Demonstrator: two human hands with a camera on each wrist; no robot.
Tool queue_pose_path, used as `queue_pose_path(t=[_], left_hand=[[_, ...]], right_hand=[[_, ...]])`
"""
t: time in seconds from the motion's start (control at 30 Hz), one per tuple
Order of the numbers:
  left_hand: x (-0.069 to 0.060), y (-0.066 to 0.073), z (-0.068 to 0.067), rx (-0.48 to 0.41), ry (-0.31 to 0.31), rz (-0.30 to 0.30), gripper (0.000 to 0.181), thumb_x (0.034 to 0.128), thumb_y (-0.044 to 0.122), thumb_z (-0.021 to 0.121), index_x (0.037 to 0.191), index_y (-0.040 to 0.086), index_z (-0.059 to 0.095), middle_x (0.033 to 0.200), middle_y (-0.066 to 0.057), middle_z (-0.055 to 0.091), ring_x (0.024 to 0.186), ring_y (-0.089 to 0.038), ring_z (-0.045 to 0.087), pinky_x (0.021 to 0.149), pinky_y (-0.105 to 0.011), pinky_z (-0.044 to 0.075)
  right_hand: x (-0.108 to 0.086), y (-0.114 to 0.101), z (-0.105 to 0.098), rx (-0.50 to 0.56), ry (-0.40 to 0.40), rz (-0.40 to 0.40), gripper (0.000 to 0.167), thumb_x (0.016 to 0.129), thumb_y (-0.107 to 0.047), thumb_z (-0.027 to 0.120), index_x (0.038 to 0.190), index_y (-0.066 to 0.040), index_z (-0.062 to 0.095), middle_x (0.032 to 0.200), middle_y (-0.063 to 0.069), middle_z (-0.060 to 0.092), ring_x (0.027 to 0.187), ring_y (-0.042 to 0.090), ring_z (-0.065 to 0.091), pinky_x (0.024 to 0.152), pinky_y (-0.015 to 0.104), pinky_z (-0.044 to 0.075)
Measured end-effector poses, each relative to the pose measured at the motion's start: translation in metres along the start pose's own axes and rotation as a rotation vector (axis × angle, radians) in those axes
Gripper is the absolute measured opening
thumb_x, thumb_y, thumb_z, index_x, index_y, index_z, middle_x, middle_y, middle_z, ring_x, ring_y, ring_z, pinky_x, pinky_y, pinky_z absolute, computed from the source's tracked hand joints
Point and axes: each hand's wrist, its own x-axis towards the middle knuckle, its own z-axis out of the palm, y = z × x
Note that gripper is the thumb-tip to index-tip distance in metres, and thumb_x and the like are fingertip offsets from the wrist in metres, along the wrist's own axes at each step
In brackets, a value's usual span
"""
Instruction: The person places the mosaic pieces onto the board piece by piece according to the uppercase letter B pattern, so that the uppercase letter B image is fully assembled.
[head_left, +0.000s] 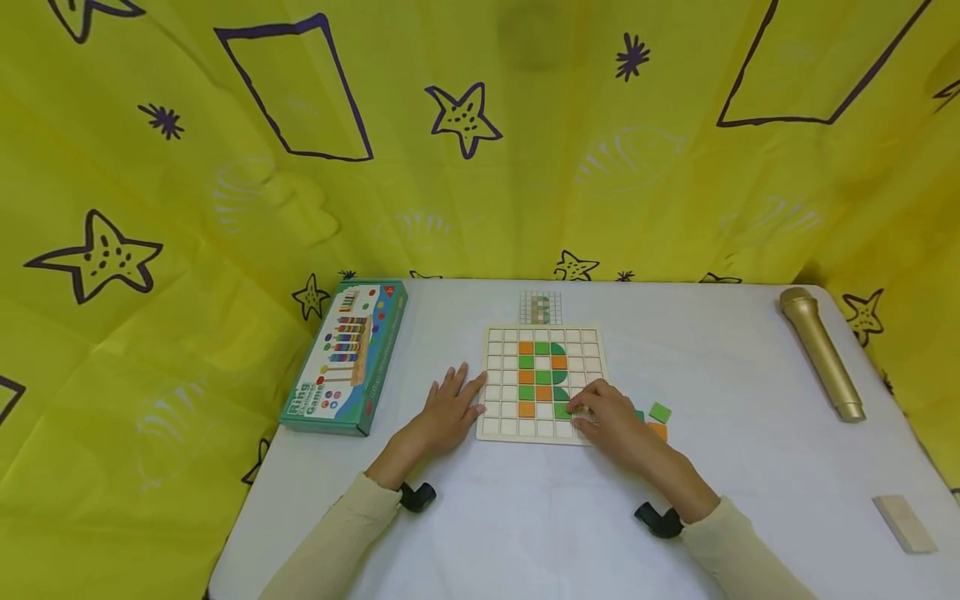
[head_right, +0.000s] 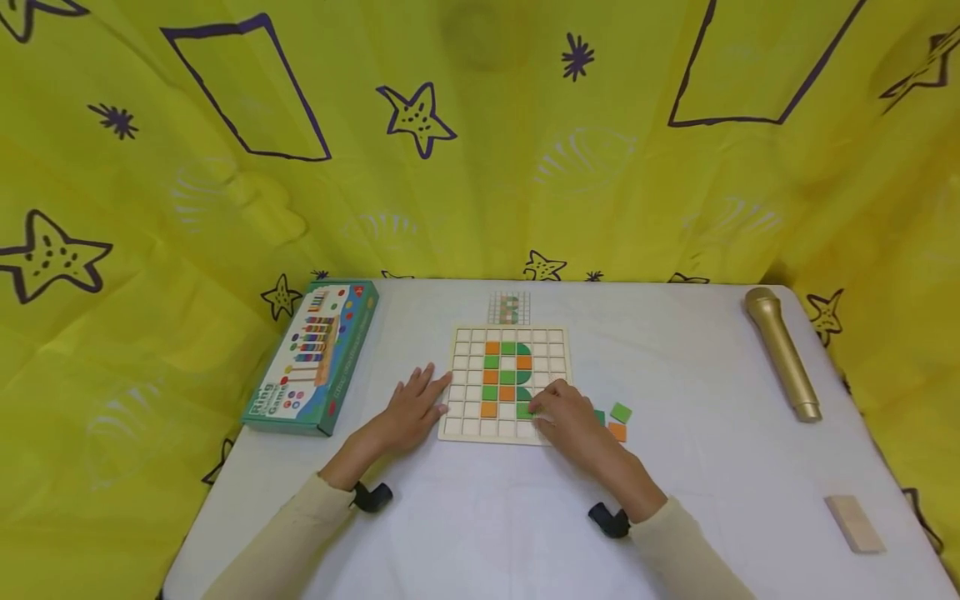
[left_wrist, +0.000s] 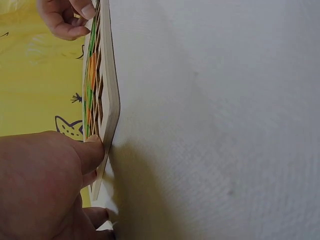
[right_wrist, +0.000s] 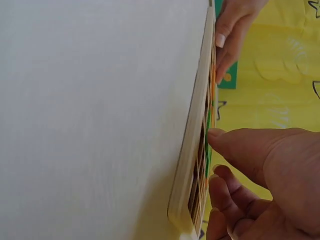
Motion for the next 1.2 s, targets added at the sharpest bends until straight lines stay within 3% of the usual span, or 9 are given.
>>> queue_pose_path(t=[0.23, 0.47, 0.6, 0.87, 1.2], left_hand=[[0.001, -0.001, -0.001, 0.018, -0.007, -0.006, 0.06, 0.1146, 0.036, 0.044, 0.169, 0.018, 0.027, 0.175, -0.023, 0.01, 0.162, -0.045, 0.007, 0.127, -0.068, 0.011], [0.001, -0.001, -0.001, 0.008, -0.005, -0.015, 0.06, 0.1145, 0.036, 0.044, 0.169, 0.017, 0.027, 0.175, -0.023, 0.01, 0.162, -0.045, 0.006, 0.127, -0.068, 0.01], [0.001, -0.001, 0.0, 0.006, -0.002, -0.014, 0.06, 0.1146, 0.035, 0.044, 0.169, 0.017, 0.027, 0.175, -0.023, 0.011, 0.162, -0.045, 0.006, 0.127, -0.068, 0.01], [0.001, -0.002, 0.001, 0.0, -0.004, -0.009, 0.06, 0.1144, 0.035, 0.045, 0.169, 0.017, 0.028, 0.176, -0.022, 0.01, 0.162, -0.044, 0.007, 0.127, -0.067, 0.01], [0.001, 0.0, 0.002, 0.002, 0.0, -0.015, 0.059, 0.1146, 0.035, 0.044, 0.169, 0.018, 0.028, 0.176, -0.022, 0.01, 0.162, -0.044, 0.007, 0.127, -0.067, 0.009]], right_hand=[[-0.018, 0.02, -0.025, -0.012, 0.01, 0.121, 0.023, 0.098, -0.015, 0.076, 0.12, -0.01, 0.073, 0.121, 0.01, 0.063, 0.106, 0.026, 0.059, 0.09, 0.047, 0.046], [-0.035, 0.037, -0.046, -0.051, 0.014, 0.211, 0.038, 0.095, -0.019, 0.079, 0.128, -0.006, 0.068, 0.133, 0.026, 0.058, 0.117, 0.045, 0.054, 0.09, 0.059, 0.038], [-0.04, 0.042, -0.051, -0.06, 0.01, 0.224, 0.039, 0.093, -0.017, 0.08, 0.129, -0.006, 0.068, 0.136, 0.028, 0.055, 0.121, 0.051, 0.05, 0.087, 0.06, 0.032], [-0.042, 0.048, -0.05, -0.091, 0.013, 0.211, 0.03, 0.096, -0.019, 0.077, 0.123, -0.009, 0.071, 0.133, 0.024, 0.06, 0.118, 0.048, 0.051, 0.093, 0.066, 0.029], [-0.052, 0.059, -0.062, -0.079, 0.003, 0.295, 0.047, 0.095, -0.025, 0.079, 0.132, -0.001, 0.062, 0.136, 0.033, 0.052, 0.125, 0.055, 0.047, 0.089, 0.066, 0.034]])
